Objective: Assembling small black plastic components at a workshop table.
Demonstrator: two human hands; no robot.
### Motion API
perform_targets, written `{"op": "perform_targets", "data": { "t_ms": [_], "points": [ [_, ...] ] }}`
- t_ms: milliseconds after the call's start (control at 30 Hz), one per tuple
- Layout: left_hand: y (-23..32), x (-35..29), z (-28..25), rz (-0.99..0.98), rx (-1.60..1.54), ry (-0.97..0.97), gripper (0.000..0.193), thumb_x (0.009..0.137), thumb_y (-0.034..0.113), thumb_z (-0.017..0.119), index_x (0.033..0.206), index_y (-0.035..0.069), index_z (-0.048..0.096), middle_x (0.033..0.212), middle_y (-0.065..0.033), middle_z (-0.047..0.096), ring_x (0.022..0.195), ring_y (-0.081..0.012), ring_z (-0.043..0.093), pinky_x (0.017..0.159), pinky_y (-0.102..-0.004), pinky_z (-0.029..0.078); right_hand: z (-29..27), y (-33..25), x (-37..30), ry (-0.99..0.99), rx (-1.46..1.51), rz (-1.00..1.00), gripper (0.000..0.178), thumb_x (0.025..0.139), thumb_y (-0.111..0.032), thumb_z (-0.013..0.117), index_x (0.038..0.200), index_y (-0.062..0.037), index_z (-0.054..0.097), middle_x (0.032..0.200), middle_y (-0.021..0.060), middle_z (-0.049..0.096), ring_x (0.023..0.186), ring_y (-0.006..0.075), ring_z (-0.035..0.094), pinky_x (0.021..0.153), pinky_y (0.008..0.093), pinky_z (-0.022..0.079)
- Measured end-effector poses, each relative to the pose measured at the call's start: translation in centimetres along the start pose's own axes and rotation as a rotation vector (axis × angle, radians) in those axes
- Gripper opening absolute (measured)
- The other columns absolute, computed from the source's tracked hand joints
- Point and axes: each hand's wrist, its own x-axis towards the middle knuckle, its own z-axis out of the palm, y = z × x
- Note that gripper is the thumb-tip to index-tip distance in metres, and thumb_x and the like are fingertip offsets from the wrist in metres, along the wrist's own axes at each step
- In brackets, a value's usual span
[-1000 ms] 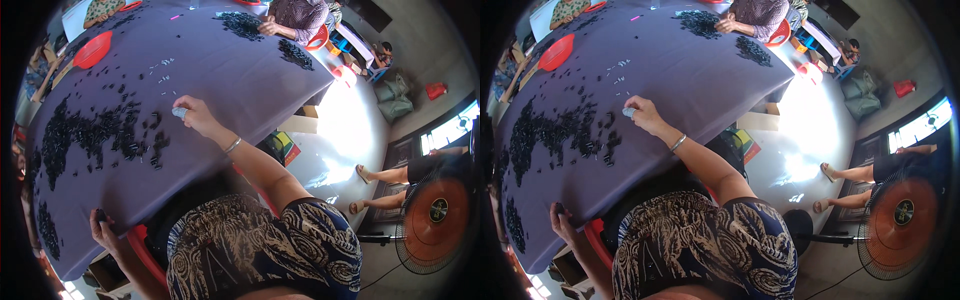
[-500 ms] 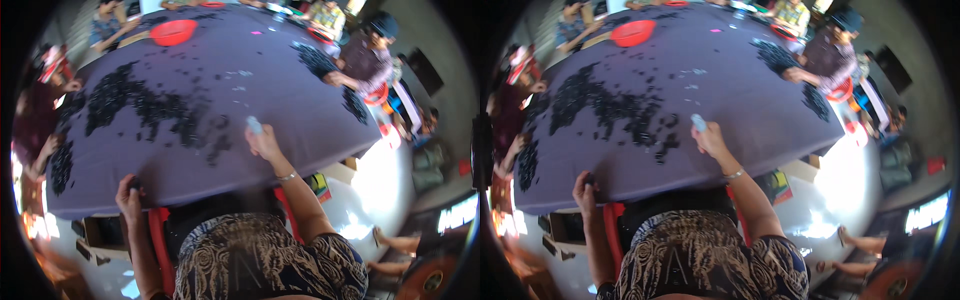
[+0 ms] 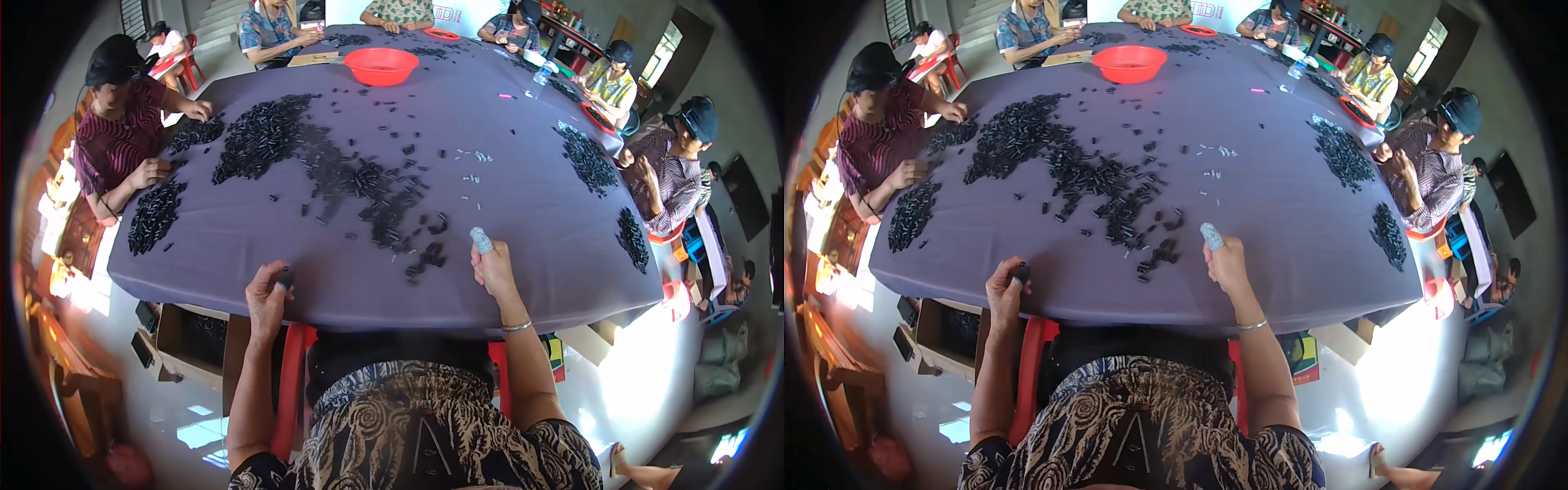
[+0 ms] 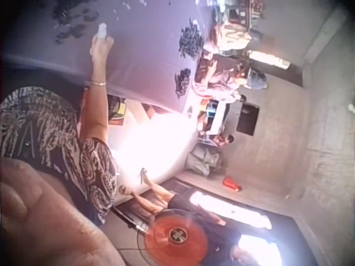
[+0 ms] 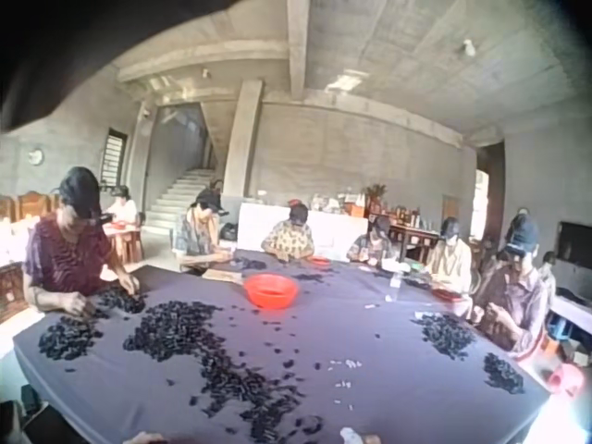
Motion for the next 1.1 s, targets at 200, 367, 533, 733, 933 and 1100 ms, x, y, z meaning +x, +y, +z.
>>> {"op": "perform_targets", "data": {
  "t_ms": [200,367,533,733,933,1100],
  "points": [
    [0.5,-0.4,-0.2,-0.031,0.032,0.006,0.023,0.081,-0.005,0.047,0.099,0.001,0.060,0.083,-0.0018,0.054,0.065,-0.0082,0.052,0.056,-0.0205,0.044,0.4,0.4,-0.4,0.027,0.003,-0.005,0.047,0.093,-0.030,0.047,0.053,-0.0067,0.041,0.042,-0.0010,0.032,0.030,0.0052,0.026,0.027,0.0217,0.021],
    [2.0,-1.0,-1.5,-0.190,-0.023,0.070,0.017,0.083,0.007,0.052,0.095,-0.001,0.060,0.077,-0.0038,0.057,0.061,-0.0098,0.052,0.055,-0.0235,0.044,0.9,0.3,-0.5,0.018,0.009,0.026,0.047,0.092,-0.030,0.049,0.053,-0.0062,0.042,0.044,0.0001,0.036,0.031,0.0055,0.028,0.027,0.0213,0.020],
    [3.9,-0.9,-5.3,-0.154,0.013,0.005,0.018,0.083,0.013,0.052,0.092,0.000,0.059,0.065,-0.0049,0.053,0.059,-0.0134,0.051,0.055,-0.0254,0.042,0.3,0.4,-0.5,0.108,-0.022,-0.009,0.027,0.088,-0.019,0.056,0.062,-0.0112,0.050,0.050,-0.0049,0.040,0.038,0.0031,0.033,0.033,0.0211,0.023],
    [0.2,-4.6,-14.4,-0.512,-0.296,-0.372,0.028,0.078,0.026,0.067,0.076,-0.002,0.064,0.057,-0.0051,0.054,0.051,-0.0127,0.052,0.046,-0.0239,0.040,0.5,-0.3,-0.3,0.064,-0.044,-0.026,0.013,0.085,-0.002,0.047,0.073,-0.0030,0.054,0.056,-0.0043,0.040,0.041,0.0008,0.031,0.032,0.0186,0.023],
    [-8.1,-10.3,-19.7,-1.027,-0.050,-0.355,0.026,0.081,0.013,0.058,0.103,-0.003,0.059,0.080,-0.0114,0.063,0.057,-0.0145,0.058,0.049,-0.0249,0.048,1.1,-0.1,-0.6,0.064,-0.025,-0.056,0.010,0.084,-0.003,0.052,0.075,-0.0020,0.054,0.054,-0.0057,0.038,0.041,0.0006,0.029,0.034,0.0186,0.024],
    [-15.0,-12.0,-24.4,-1.346,0.030,-0.400,0.027,0.083,0.007,0.049,0.108,0.001,0.059,0.074,-0.0055,0.061,0.056,-0.0113,0.055,0.047,-0.0235,0.045,0.9,0.5,-0.1,0.023,0.009,-0.057,0.012,0.085,-0.005,0.054,0.073,-0.0029,0.055,0.055,-0.0060,0.038,0.042,0.0002,0.029,0.034,0.0187,0.023]
  ]
}}
